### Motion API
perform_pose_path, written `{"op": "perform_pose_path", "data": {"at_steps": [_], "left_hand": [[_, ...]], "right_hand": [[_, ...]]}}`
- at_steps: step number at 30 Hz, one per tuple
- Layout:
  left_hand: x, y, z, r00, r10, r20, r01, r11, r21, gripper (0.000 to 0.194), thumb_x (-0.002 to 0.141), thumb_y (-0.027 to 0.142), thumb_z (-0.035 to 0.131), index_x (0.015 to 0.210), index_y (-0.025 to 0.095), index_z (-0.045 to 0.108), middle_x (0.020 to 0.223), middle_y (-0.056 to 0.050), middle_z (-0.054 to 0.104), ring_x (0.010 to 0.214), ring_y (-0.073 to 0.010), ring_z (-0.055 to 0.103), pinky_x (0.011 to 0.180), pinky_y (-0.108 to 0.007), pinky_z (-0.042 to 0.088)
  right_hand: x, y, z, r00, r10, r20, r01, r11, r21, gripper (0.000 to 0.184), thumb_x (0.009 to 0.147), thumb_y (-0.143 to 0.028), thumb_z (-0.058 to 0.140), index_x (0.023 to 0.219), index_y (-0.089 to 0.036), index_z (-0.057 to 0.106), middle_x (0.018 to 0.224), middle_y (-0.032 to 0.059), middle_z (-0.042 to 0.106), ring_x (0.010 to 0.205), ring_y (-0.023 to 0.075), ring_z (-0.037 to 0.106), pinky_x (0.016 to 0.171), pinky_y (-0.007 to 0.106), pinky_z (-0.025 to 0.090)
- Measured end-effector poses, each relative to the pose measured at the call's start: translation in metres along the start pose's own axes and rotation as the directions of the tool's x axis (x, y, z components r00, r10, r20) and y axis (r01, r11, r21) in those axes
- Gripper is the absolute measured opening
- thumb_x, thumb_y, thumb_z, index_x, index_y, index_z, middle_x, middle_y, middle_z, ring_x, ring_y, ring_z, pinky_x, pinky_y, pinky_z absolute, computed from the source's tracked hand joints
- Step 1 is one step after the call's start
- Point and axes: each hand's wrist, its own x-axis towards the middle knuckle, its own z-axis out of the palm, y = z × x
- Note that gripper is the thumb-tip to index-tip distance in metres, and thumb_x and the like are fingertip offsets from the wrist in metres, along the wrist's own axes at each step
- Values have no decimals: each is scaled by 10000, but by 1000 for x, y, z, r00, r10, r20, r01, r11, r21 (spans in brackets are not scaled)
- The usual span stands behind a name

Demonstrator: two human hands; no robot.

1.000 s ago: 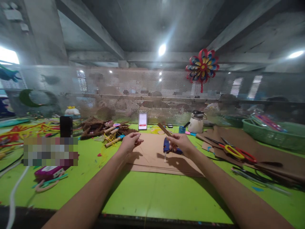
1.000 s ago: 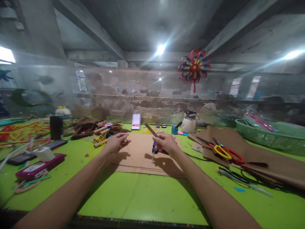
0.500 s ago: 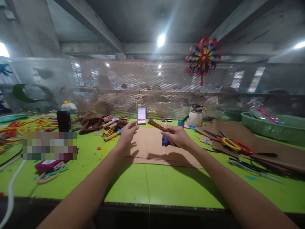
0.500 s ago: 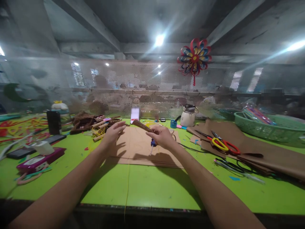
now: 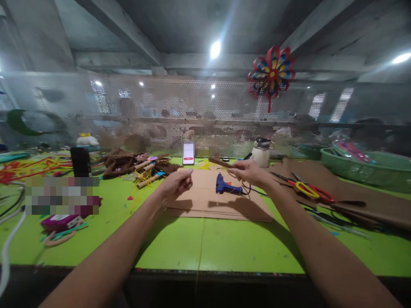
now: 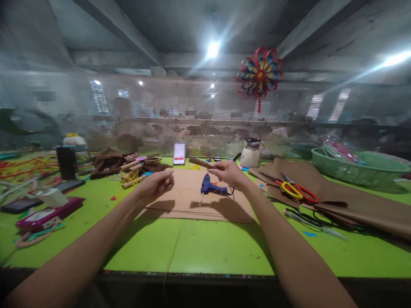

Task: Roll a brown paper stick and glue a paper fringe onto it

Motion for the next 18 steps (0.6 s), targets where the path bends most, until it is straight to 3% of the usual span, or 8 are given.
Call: {"op": "perform_pose_path", "data": {"at_steps": [4,7,10,12,15,18], "left_hand": [[1,14,-3,983,80,-165,-115,971,-210,277,766,215,597,527,148,475,590,-14,552,654,-102,553,560,-191,424],[0,23,-1,980,90,-177,-146,932,-333,332,830,216,518,518,149,426,739,-61,620,784,-131,588,597,-197,463],[1,29,-2,981,106,-165,-169,883,-437,345,863,225,470,535,158,386,551,-13,515,608,-98,559,468,-153,421],[1,31,-7,974,100,-201,-186,863,-470,347,876,208,440,543,167,351,448,43,375,441,-62,455,371,-131,334],[1,35,-20,947,75,-311,-219,861,-459,359,897,181,368,546,180,290,416,71,277,339,-44,325,320,-137,236],[0,39,-35,897,84,-433,-286,859,-424,342,897,167,337,561,182,275,412,77,250,321,-45,302,319,-144,187]], "right_hand": [[0,9,-2,991,41,125,-45,998,35,303,699,-447,597,668,-147,626,446,-32,465,417,85,392,429,216,315],[-1,5,6,983,13,182,-15,1000,13,318,704,-444,586,592,-148,603,435,-35,436,415,75,366,418,208,278],[-3,-6,15,983,-42,178,44,999,-9,320,709,-423,581,551,-145,587,443,-38,413,433,69,344,422,203,251],[-4,-13,20,984,-66,166,69,998,-10,303,711,-406,580,569,-140,604,466,-31,431,448,69,346,432,202,253],[-6,-19,24,983,-98,154,101,995,-10,281,717,-388,578,617,-131,636,511,-12,480,475,75,375,448,204,270],[-7,-21,24,982,-116,148,121,992,-29,269,719,-373,583,646,-126,662,519,-4,496,481,79,383,449,204,271]]}}
